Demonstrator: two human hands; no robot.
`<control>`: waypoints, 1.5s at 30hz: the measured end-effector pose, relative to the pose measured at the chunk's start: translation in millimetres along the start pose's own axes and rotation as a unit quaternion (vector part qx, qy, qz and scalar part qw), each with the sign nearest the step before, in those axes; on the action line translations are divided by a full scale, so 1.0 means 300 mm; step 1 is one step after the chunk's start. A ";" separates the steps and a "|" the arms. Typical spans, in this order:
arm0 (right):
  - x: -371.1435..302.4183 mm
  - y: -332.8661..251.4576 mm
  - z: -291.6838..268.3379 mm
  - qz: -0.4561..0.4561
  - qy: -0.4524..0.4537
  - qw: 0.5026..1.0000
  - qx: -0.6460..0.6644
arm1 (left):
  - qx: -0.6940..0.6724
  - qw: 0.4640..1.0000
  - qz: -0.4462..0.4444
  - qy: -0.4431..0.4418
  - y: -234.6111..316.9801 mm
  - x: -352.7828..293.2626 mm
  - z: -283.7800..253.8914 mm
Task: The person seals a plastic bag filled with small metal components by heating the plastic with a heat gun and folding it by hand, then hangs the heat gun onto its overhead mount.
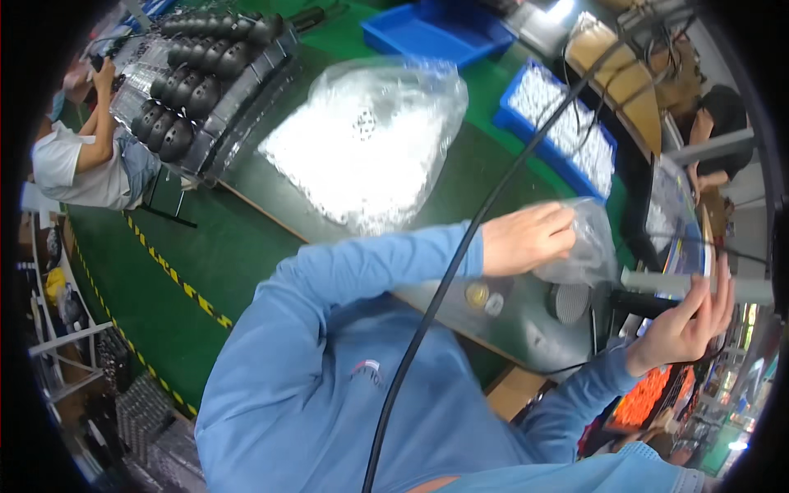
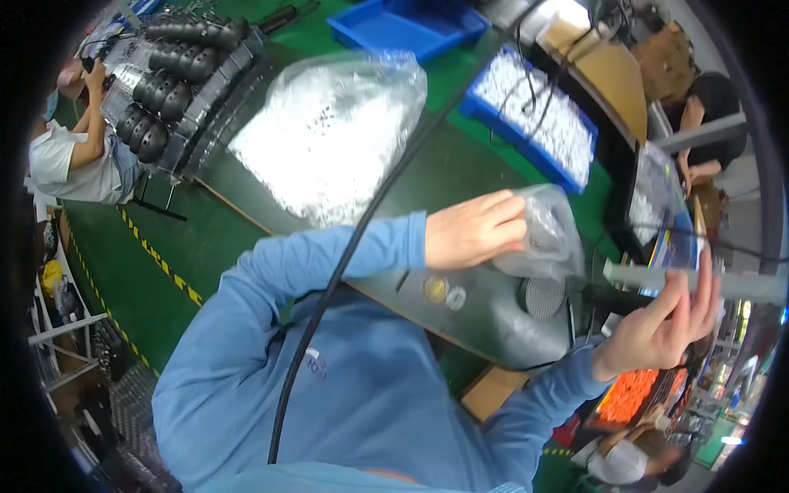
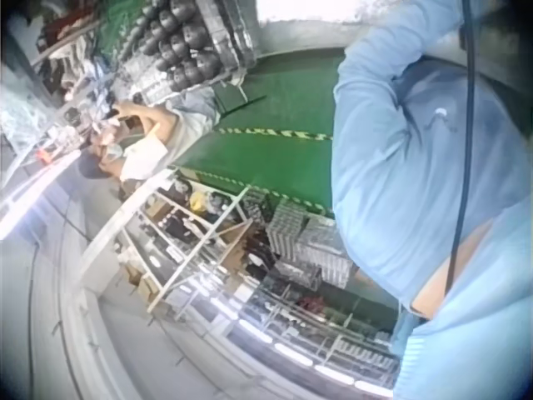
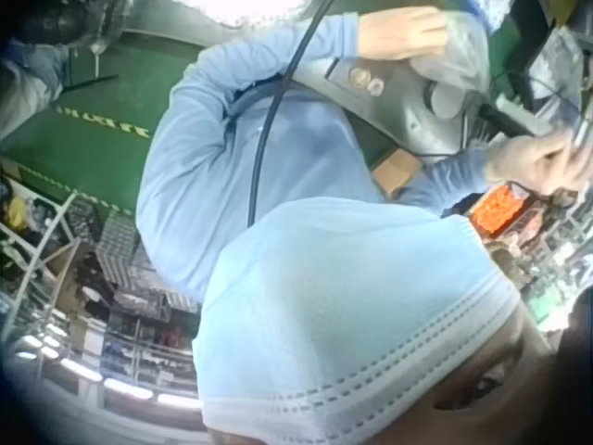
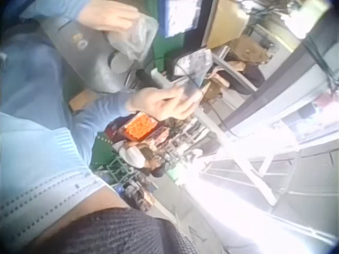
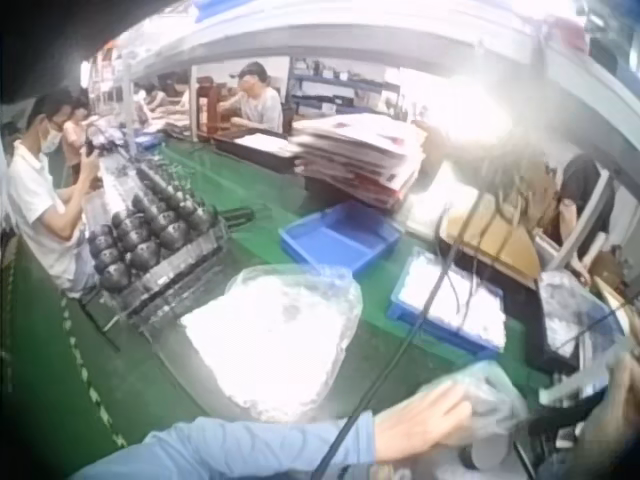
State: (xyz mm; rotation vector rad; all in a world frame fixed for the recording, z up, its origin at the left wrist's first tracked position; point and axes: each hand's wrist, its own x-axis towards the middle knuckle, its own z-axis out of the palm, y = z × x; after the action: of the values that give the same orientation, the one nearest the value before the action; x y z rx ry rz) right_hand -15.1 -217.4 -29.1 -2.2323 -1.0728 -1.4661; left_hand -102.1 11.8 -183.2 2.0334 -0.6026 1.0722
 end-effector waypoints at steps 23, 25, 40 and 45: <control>-0.115 -0.079 0.110 0.049 -0.316 0.881 0.349 | -0.015 0.997 -0.013 -0.073 0.035 -0.006 -0.016; -0.167 -0.019 0.192 -0.039 -0.242 0.900 0.360 | -0.019 0.997 -0.023 -0.077 0.028 -0.006 -0.021; -0.163 -0.072 0.136 -0.036 -0.417 0.859 0.295 | 0.037 0.998 0.016 -0.043 0.038 -0.039 0.002; -0.173 -0.079 0.147 0.003 -0.421 0.894 0.157 | 0.034 0.998 0.010 -0.051 0.029 -0.045 -0.003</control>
State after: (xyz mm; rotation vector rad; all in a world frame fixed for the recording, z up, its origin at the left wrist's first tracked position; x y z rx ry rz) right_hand -12.9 -198.3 -98.6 -2.6259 -1.3799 -0.2074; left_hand -115.7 8.0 -190.8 2.1560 -0.6486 1.0171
